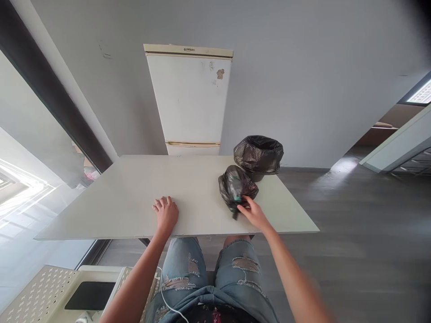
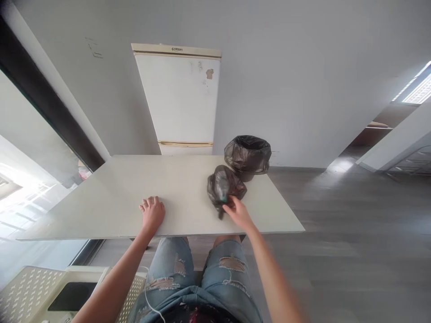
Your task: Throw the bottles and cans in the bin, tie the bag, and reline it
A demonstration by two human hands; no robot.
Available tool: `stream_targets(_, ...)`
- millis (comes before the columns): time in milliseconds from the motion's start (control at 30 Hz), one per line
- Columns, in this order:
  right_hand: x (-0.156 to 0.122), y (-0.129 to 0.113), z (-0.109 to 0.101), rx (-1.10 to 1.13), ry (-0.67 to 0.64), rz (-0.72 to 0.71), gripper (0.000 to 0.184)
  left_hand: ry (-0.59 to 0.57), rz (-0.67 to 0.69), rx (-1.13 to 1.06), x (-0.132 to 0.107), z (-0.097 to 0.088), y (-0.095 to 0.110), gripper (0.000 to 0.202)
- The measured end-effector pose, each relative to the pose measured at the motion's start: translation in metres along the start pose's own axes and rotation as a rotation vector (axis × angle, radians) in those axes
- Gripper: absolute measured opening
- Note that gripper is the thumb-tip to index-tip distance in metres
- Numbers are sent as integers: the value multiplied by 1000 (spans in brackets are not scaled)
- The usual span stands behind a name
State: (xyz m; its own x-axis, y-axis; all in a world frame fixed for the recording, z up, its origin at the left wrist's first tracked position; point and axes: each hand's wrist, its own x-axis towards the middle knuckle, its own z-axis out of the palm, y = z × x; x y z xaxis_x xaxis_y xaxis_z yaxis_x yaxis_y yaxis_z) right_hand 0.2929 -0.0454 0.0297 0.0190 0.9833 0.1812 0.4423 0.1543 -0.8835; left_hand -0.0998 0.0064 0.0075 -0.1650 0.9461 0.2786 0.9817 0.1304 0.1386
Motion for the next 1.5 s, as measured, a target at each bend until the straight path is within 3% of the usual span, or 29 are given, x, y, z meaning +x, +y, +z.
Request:
stream_targets(133, 44, -5, 56, -34, -120, -92, 51, -83, 235, -301, 5, -4, 2, 39)
stream_targets(233, 76, -10, 79, -73, -172, -207, 44, -122, 399, -595, 21, -2, 15, 36)
stream_targets(400, 113, -13, 91, -60, -211, -307, 13, -187, 452, -807, 62, 17, 53, 58)
stream_targets(467, 122, -10, 93, -53, -240, -316, 6, -227, 500, -825, 72, 25, 62, 57)
stream_targets(600, 131, 0, 93, -32, -282, -344, 6, -217, 631, -878, 75, 37, 59, 46)
stream_targets(700, 131, 4, 91, -19, -287, -375, 8, -160, 584, -961, 73, 42, 53, 57)
stream_targets(800, 123, 3, 89, -22, -253, -414, 25, -129, 583, -894, 73, 44, 56, 58)
stream_targets(900, 112, 3, 87, -171, -146, -417, 39, -108, 650, -722, 70, 41, 62, 34)
stream_targets(1000, 106, 4, 87, -299, -76, -412, 17, -67, 641, -603, 63, 33, 67, 17)
stream_targets(1033, 106, 5, 87, -286, -62, -415, 11, -45, 610, -579, 61, 30, 67, 16)
stream_targets(1233, 118, 11, 78, -59, 185, -392, 21, 108, 384, -376, 52, 18, 69, 12)
stream_targets(1367, 119, 15, 74, 20, 266, -347, 26, 167, 258, -240, 51, 18, 72, 16)
stream_targets(1433, 117, 17, 73, 60, 284, -313, 28, 188, 232, -221, 51, 17, 73, 22)
stream_targets(1500, 116, 17, 72, 94, 291, -286, 30, 206, 297, -270, 50, 15, 72, 27)
